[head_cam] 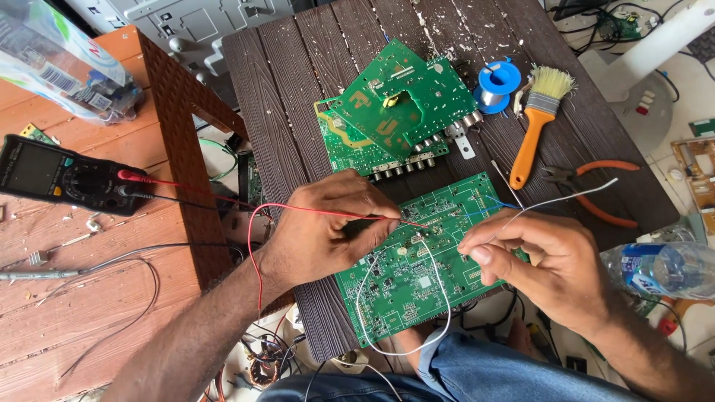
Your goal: The person strips the ends of red and white wires using pliers and then solders them onto a green circuit board using a soldering iron and solder wire. The person is sitting on the floor during the task.
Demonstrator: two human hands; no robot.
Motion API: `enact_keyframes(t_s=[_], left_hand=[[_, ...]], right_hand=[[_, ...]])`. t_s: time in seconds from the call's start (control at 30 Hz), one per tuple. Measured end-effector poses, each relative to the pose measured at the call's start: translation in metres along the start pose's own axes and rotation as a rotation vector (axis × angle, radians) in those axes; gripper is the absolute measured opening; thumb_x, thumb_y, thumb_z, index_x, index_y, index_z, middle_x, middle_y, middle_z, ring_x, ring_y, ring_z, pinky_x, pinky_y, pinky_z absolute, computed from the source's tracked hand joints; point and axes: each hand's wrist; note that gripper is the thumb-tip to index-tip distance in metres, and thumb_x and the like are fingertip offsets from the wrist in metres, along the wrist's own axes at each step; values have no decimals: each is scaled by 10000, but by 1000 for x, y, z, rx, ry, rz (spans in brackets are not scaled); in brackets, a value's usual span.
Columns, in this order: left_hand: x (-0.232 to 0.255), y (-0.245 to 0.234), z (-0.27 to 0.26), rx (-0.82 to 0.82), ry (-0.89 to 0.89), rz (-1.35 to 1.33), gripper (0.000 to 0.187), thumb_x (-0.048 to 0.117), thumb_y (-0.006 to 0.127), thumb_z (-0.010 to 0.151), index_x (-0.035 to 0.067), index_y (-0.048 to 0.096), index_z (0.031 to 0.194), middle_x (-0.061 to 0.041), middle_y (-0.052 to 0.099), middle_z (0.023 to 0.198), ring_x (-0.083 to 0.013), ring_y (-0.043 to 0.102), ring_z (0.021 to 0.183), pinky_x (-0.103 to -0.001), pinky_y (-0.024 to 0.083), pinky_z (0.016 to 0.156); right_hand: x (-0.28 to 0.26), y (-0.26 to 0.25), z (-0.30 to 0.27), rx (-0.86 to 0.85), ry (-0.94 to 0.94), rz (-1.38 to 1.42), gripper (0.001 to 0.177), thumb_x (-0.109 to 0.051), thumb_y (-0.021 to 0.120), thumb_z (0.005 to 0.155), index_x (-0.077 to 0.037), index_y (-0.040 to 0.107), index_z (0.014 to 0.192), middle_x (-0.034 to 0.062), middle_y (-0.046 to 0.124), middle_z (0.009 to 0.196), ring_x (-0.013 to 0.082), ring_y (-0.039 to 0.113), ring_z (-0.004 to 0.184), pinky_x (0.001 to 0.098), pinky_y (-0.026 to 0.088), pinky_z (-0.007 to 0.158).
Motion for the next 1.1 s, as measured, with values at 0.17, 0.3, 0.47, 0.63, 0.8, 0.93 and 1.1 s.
enact_keyframes(t_s=[0.17,0.3,0.47,0.63,0.8,0.93,1.1], left_hand=[[2,-1,1,-17,5,-8,77,128,678,994,65,721,982,-40,730,918,-203,690,832,-342,537,818],[2,-1,0,-31,-4,-2,80,119,638,1003,83,705,978,-29,702,906,-212,659,825,-346,517,811],[3,-2,0,-38,10,29,64,112,649,1003,76,701,995,-41,697,917,-227,651,825,-354,517,798],[3,-1,-1,-27,7,37,49,101,664,997,70,699,983,-45,692,916,-227,652,832,-346,529,783],[2,-1,-1,-27,30,56,67,113,646,1008,71,694,988,-52,682,915,-237,646,830,-351,527,774],[2,-2,-1,-35,47,82,82,118,638,1012,66,696,986,-55,679,918,-248,645,832,-358,527,772],[4,-3,-1,-37,44,72,71,117,646,1009,70,697,993,-50,678,916,-245,643,833,-358,528,767]], right_hand=[[1,0,2,-29,-11,-84,140,-142,693,890,-47,777,948,82,801,931,111,734,509,172,585,545],[1,2,3,-33,-26,-122,142,-154,691,892,-61,782,949,76,808,942,102,744,508,167,578,544],[-1,3,4,-45,-60,-148,137,-140,685,895,-58,774,958,70,805,936,93,724,516,174,589,530],[0,4,5,-55,-46,-183,146,-147,673,904,-67,781,961,60,811,964,82,719,517,176,570,550],[-2,6,6,-68,-37,-222,163,-175,659,918,-80,783,965,32,811,950,72,696,508,186,552,547],[-3,7,6,-57,-38,-238,153,-167,659,919,-79,778,956,27,810,955,67,688,512,185,548,549],[-3,9,7,-46,-38,-246,147,-167,657,920,-80,774,942,24,810,949,70,694,497,185,540,538]])
Point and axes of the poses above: each hand's wrist, its own z-axis towards the middle knuckle, its own y-axis out of the palm, x = y × z
